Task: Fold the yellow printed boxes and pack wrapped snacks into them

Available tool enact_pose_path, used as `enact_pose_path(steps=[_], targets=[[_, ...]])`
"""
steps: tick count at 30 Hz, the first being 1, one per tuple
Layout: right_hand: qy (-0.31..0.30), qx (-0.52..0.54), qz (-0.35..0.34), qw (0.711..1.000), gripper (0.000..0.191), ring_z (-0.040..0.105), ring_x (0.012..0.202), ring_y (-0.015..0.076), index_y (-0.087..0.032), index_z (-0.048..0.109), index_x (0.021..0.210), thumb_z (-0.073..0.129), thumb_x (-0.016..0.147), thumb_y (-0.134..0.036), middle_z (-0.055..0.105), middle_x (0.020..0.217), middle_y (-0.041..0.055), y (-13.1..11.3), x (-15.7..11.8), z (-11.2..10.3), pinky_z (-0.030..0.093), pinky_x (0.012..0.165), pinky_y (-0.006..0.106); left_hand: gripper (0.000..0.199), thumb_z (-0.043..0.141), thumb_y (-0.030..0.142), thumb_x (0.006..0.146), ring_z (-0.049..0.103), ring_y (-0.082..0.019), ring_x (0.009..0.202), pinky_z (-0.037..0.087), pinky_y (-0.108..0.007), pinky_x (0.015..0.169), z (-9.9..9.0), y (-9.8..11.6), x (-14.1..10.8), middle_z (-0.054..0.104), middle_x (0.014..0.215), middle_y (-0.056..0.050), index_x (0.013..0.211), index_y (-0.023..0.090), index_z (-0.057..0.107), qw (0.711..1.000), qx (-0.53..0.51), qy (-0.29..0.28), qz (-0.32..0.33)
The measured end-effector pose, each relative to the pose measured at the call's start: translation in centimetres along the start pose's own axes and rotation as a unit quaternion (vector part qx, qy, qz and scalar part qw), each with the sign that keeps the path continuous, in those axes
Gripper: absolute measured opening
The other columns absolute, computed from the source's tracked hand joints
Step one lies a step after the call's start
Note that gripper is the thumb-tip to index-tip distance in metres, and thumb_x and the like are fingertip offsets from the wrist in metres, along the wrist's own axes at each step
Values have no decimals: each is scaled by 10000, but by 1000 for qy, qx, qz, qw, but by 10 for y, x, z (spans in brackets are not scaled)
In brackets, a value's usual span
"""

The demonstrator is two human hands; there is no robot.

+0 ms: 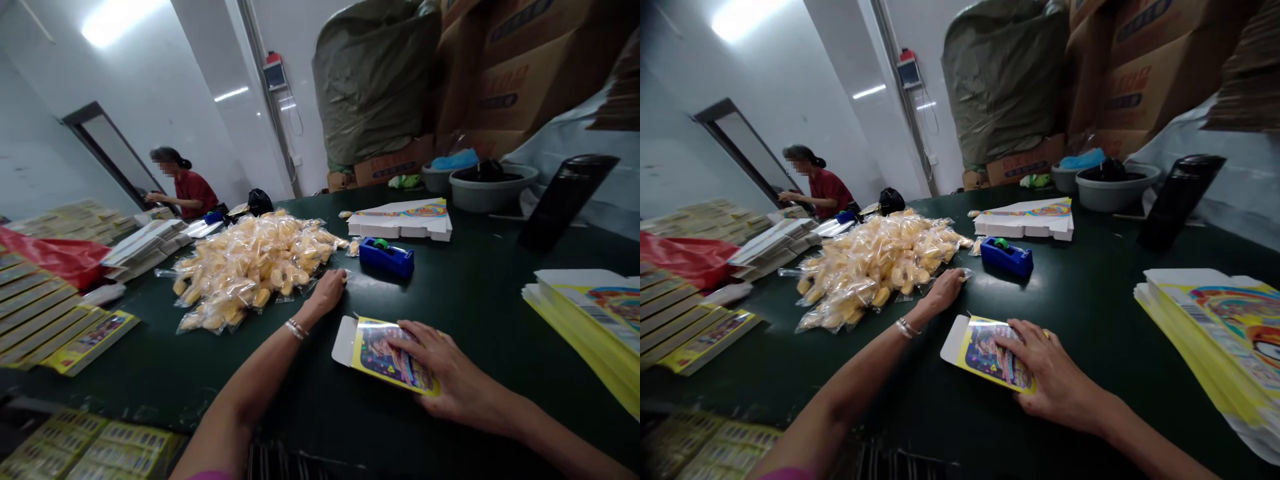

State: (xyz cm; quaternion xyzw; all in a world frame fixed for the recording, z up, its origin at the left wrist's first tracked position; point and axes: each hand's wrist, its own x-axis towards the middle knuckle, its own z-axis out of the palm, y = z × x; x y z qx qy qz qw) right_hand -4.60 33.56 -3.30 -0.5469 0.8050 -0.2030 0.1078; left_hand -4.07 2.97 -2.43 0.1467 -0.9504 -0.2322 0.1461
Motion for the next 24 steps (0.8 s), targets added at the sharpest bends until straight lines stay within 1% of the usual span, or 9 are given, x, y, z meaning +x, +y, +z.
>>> enact_pose_path(steps=[4,6,8,10,13,16,18,21,24], targets=[[15,6,-8,1000,821,266,1411,378,-333,411,1461,656,680,-283,311,1545,110,7,-1,8,250,1097,591,336,524,289,969,653,-143,711,566,-322,671,-47,-33,-29,673,910,-37,1271,142,531,996,36,38,-67],[15,3,-9,1000,819,268,1410,378,-341,407,1460,658,683,-287,313,1544,107,8,-2,8,259,1091,591,348,547,306,957,658,-156,742,567,-348,707,-66,-46,-30,673,924,-42,1264,143,539,992,63,49,-94],[12,0,-8,1000,821,266,1411,377,-341,404,1460,660,682,-286,318,1541,109,7,-2,6,271,1086,590,322,592,321,929,660,-183,854,557,-395,794,-76,-53,-26,669,1004,-60,1201,147,583,989,89,47,-104],[9,-3,-10,1000,821,269,1410,380,-328,407,1458,659,679,-280,324,1536,120,5,-2,3,280,1082,591,269,614,327,914,649,-199,929,540,-418,843,-78,-55,-23,664,1048,-69,1107,141,623,987,109,43,-106],[12,-7,-16,1000,801,285,1400,391,-299,432,1443,662,676,-276,331,1529,141,3,-1,1,288,1079,595,210,605,331,918,649,-182,878,536,-393,818,-80,-53,-34,671,965,-52,971,132,643,984,132,54,-108],[22,-6,-25,999,783,300,1388,400,-290,448,1429,668,677,-280,339,1521,147,3,0,1,299,1070,599,223,515,320,962,637,-150,725,522,-318,717,-91,-49,-65,661,802,-18,915,136,633,983,137,74,-98],[30,-9,-31,999,775,309,1380,401,-286,452,1423,669,680,-277,348,1512,148,3,-1,0,302,1062,604,266,427,312,986,638,-152,715,497,-272,686,-98,-44,-89,665,775,-13,944,151,634,987,128,72,-71],[29,-17,-36,999,753,319,1370,391,-264,457,1418,672,697,-292,351,1499,157,3,-2,-4,305,1058,597,295,390,305,978,640,-175,833,467,-258,750,-96,-26,-120,688,880,-33,993,179,656,994,107,27,1],[16,-19,-39,999,760,309,1373,376,-243,445,1427,680,708,-305,330,1502,169,2,-4,-7,302,1060,580,233,463,260,937,603,-187,855,444,-274,768,-80,-2,-137,669,931,-49,962,208,689,989,87,-68,100]])
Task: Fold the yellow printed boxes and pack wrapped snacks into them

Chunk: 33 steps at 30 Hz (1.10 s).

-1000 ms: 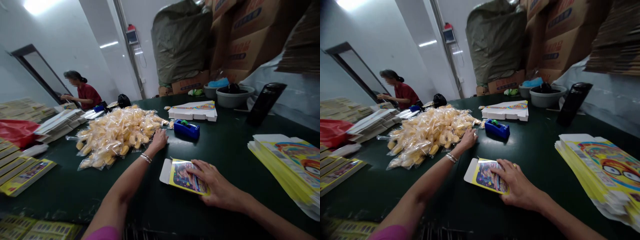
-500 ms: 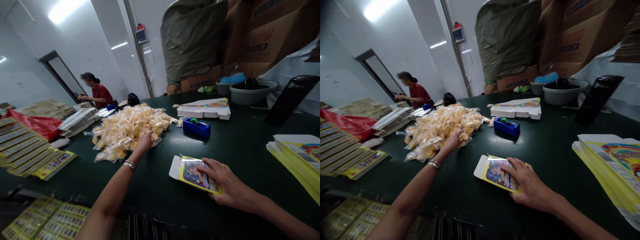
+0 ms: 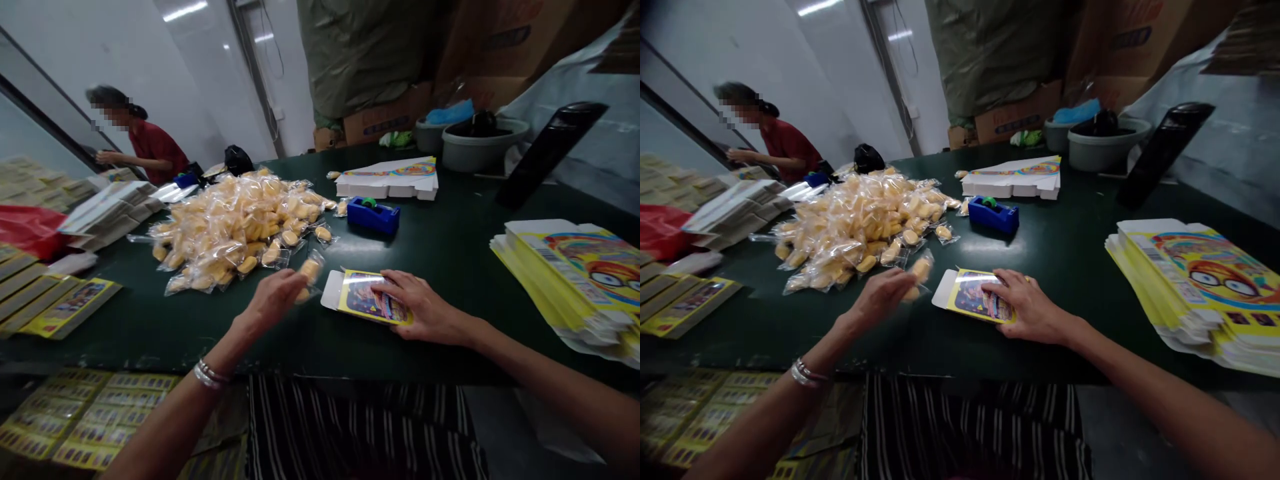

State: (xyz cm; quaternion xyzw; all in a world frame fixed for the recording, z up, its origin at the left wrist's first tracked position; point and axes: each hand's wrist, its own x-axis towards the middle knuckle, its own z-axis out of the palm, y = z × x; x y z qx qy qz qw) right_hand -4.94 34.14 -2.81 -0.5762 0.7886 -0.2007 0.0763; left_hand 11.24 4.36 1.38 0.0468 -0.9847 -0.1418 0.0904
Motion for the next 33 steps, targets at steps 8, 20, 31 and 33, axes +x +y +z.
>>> enact_pose_path(steps=[8,20,31,33], targets=[[0,-2,-7,1000,826,298,1366,384,-268,429,1442,708,664,-257,309,1510,157,1,-6,0,290,1052,587,268,496,25,818,514,-263,1088,437,-380,904,16,41,16,588,1271,-99,860,200,695,978,-26,-139,154],[18,5,-19,1000,796,292,1374,391,-262,441,1421,686,664,-239,333,1504,165,-2,-6,0,289,1037,589,129,622,82,655,644,-196,756,470,-350,844,21,40,40,723,805,-47,589,186,582,951,-256,-163,57],[-6,6,-34,999,817,310,1365,375,-247,436,1430,695,656,-248,336,1493,177,-11,-2,-1,289,1054,563,304,602,426,797,610,-211,979,498,-312,818,37,31,22,641,1170,-79,994,196,633,914,-381,45,-136],[-2,7,-38,999,813,315,1364,371,-257,435,1429,688,657,-242,341,1490,169,-9,-2,0,287,1057,563,356,668,389,758,592,-219,998,486,-304,806,22,28,6,647,1181,-62,1072,223,670,920,-365,23,-139]])
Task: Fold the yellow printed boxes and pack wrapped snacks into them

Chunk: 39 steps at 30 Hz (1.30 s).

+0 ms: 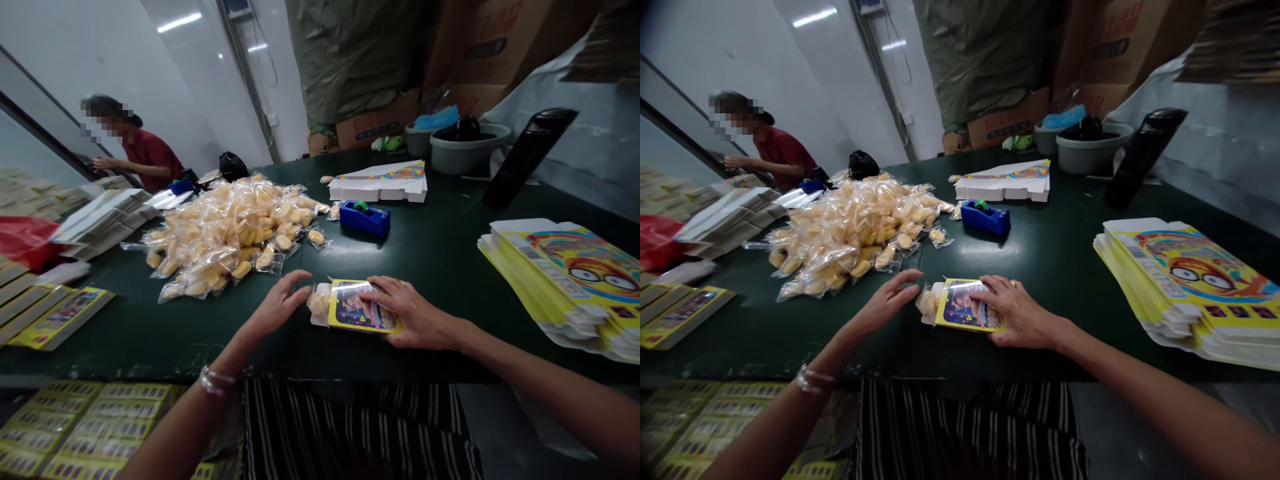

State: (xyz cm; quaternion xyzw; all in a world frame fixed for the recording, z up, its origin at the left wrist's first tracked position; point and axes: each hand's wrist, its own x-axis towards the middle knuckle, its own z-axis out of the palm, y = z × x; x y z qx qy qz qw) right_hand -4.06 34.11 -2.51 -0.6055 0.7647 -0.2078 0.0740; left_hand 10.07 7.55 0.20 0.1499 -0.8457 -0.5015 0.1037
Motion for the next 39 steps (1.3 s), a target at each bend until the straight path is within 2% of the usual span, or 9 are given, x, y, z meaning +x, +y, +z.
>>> enact_pose_path(steps=[3,7,15,19,23,26,29,35,39], targets=[[3,-2,2,1000,806,321,1362,374,-265,438,1425,684,658,-243,344,1487,166,2,-1,2,304,1044,571,376,705,351,716,613,-187,846,491,-284,715,-5,-2,-13,692,1016,-44,1066,217,682,999,6,-30,-10],[9,-8,-2,1000,795,326,1359,377,-265,438,1424,689,669,-256,343,1486,169,3,-2,4,321,1036,569,170,626,323,725,574,-132,629,472,-245,598,8,-17,-3,643,726,2,814,178,626,1000,-15,-26,-1],[23,-4,-13,1000,789,324,1361,382,-273,422,1428,689,685,-275,349,1482,161,4,-2,7,314,1043,568,145,577,239,800,580,-197,842,467,-324,809,18,-19,-4,659,887,-65,842,189,707,996,67,-28,44],[34,-10,-20,999,772,331,1355,391,-245,445,1413,676,677,-251,354,1475,183,4,-2,9,313,1037,574,193,600,189,786,572,-218,942,446,-326,885,21,-8,12,661,974,-71,893,218,758,989,91,-103,60],[39,-21,-24,999,747,339,1352,385,-217,466,1391,675,675,-259,366,1468,192,4,-3,9,311,1044,569,199,599,218,784,616,-178,734,497,-282,712,4,2,39,704,831,-53,863,186,779,974,61,-216,35],[42,-17,-16,999,752,353,1341,378,-210,464,1390,676,670,-247,388,1454,185,3,-5,8,329,1038,558,293,586,311,825,648,-176,744,510,-267,670,-10,3,37,730,897,-65,1023,167,748,968,31,-249,22],[46,-16,-12,999,744,358,1340,379,-214,461,1394,671,680,-238,389,1457,184,2,-7,7,330,1035,569,358,611,344,820,624,-160,718,493,-255,633,-10,-5,18,705,876,-57,1113,148,681,978,31,-205,24],[49,-13,-23,998,753,358,1338,395,-217,474,1393,678,667,-215,393,1454,194,1,-9,7,330,1030,585,128,568,180,816,504,-160,783,439,-297,741,12,-18,0,560,871,-38,849,170,692,993,101,-16,62],[52,-9,-28,998,774,362,1337,397,-232,466,1395,684,653,-205,394,1455,190,1,-10,9,335,1021,594,136,589,109,775,517,-219,943,412,-374,896,25,-8,-1,601,907,-60,731,184,694,991,97,-47,75]])
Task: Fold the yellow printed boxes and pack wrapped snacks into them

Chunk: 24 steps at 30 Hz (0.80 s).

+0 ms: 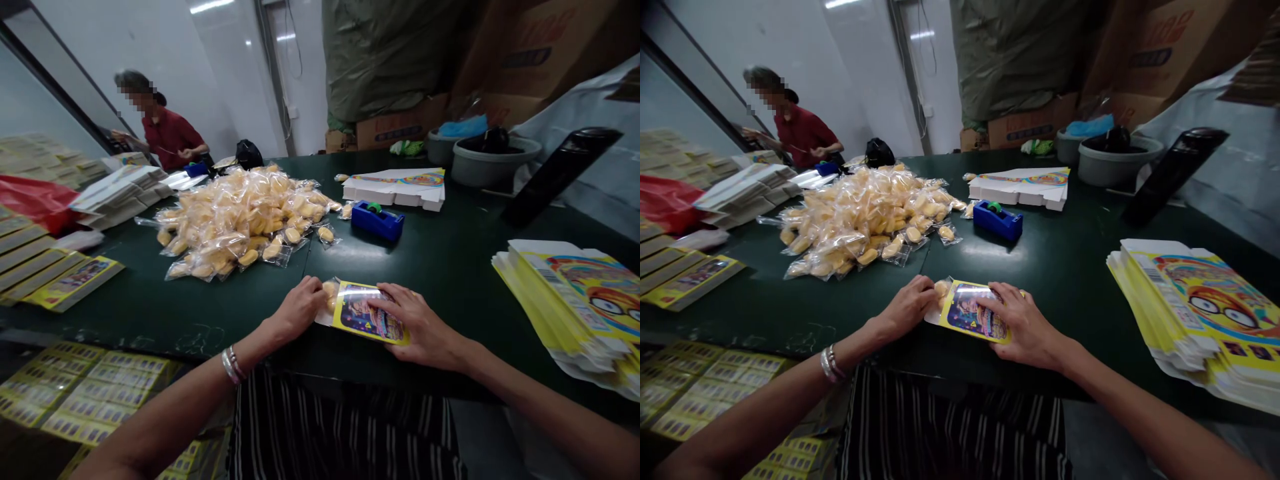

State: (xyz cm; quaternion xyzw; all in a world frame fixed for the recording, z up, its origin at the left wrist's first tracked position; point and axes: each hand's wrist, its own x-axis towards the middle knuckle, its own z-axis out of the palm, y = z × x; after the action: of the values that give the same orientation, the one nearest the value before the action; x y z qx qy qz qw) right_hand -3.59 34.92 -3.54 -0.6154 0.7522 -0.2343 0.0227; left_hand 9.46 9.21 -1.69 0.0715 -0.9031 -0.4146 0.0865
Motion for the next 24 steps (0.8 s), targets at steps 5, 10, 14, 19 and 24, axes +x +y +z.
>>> enact_pose_path(steps=[5,10,14,19,24], targets=[[21,19,-10,1000,760,360,1342,387,-205,461,1391,686,664,-203,392,1455,200,3,0,0,325,1037,584,173,610,164,802,624,-222,944,474,-376,872,-4,15,-6,699,1002,-69,947,186,702,987,-107,-113,-39],[19,19,-13,1000,759,361,1337,389,-218,464,1386,693,662,-204,393,1453,195,2,2,0,331,1024,587,583,596,280,852,629,-224,1108,455,-373,958,-1,22,-7,675,1169,-111,1394,226,387,874,-439,-127,-165],[31,-19,5,999,781,379,1313,406,-195,472,1374,699,627,-191,406,1438,217,-10,4,5,337,1001,603,786,601,279,841,665,-208,971,490,-364,870,18,26,8,634,1225,-118,1516,255,199,840,-487,-141,-197],[-12,25,80,996,883,437,1273,445,-200,421,1425,800,641,-344,452,1424,222,-30,20,-17,373,981,629,852,702,146,759,656,-171,857,501,-293,787,8,41,21,684,1071,-66,1502,231,295,884,-409,-165,-151],[-57,337,109,933,459,684,863,275,-235,493,1280,628,856,-349,703,990,66,-39,49,-42,545,756,419,773,723,113,720,678,-232,931,535,-335,800,-36,75,17,709,1113,-82,1431,234,445,927,-262,-269,-20]])
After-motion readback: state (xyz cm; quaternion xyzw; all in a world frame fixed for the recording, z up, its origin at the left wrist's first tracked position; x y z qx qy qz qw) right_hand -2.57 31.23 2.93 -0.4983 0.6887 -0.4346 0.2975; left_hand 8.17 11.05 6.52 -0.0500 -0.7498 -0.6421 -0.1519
